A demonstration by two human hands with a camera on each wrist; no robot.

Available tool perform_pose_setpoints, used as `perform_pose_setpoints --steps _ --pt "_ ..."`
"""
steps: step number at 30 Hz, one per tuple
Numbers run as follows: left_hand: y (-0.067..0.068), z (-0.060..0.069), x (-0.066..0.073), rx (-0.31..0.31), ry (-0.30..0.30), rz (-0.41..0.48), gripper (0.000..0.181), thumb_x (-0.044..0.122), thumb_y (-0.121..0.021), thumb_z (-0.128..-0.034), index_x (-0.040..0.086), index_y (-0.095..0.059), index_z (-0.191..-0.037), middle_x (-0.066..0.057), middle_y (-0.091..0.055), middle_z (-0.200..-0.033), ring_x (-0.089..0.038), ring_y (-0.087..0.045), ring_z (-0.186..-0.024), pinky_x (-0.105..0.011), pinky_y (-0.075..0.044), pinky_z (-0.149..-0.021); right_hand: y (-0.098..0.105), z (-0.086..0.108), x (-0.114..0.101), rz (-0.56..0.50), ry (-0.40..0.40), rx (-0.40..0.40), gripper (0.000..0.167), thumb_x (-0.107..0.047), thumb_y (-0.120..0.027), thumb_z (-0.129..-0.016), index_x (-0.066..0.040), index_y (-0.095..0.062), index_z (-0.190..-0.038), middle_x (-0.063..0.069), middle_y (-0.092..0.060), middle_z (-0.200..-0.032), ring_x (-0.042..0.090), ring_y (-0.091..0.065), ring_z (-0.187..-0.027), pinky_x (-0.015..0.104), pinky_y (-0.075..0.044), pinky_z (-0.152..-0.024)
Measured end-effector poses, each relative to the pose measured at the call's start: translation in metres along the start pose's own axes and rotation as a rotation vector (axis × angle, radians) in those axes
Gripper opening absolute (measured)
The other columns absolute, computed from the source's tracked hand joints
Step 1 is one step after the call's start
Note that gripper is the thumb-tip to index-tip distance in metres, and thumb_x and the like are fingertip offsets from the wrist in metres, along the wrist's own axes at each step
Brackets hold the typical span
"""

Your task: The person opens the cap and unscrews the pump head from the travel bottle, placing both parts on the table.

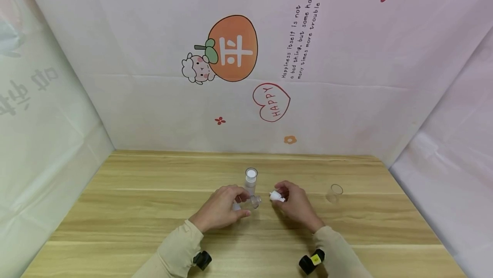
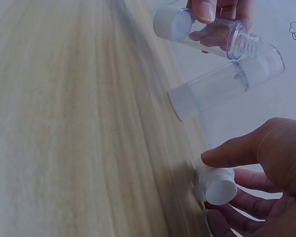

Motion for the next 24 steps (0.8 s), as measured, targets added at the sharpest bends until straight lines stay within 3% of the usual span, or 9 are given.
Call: perform_pose_setpoints --steps 24 --pt "-0.0019 -0.0007 0.0005 0.007 -0.025 -0.003 0.033 0.024 -0.085 -0.0838 0.009 -0.072 -0.110 0.000 -0.071 -0.103 -0.012 -0.064 -0.091 -0.032 -0.053 -0.081 -0.0032 -0.0022 0.0026 0.042 0.001 0.012 0.035 0.000 -0.083 -0.080 0.001 -0.067 -0.111 0.006 -0.064 -0.094 0.018 -0.060 -0.085 0.034 -0.053 -0.075"
Point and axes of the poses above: each hand's wrist, its own z-axis away from the middle knuckle, its own y-axis out of the back of the hand, x = y × z, the point moved 6 cm from there along -z, towards the middle knuckle
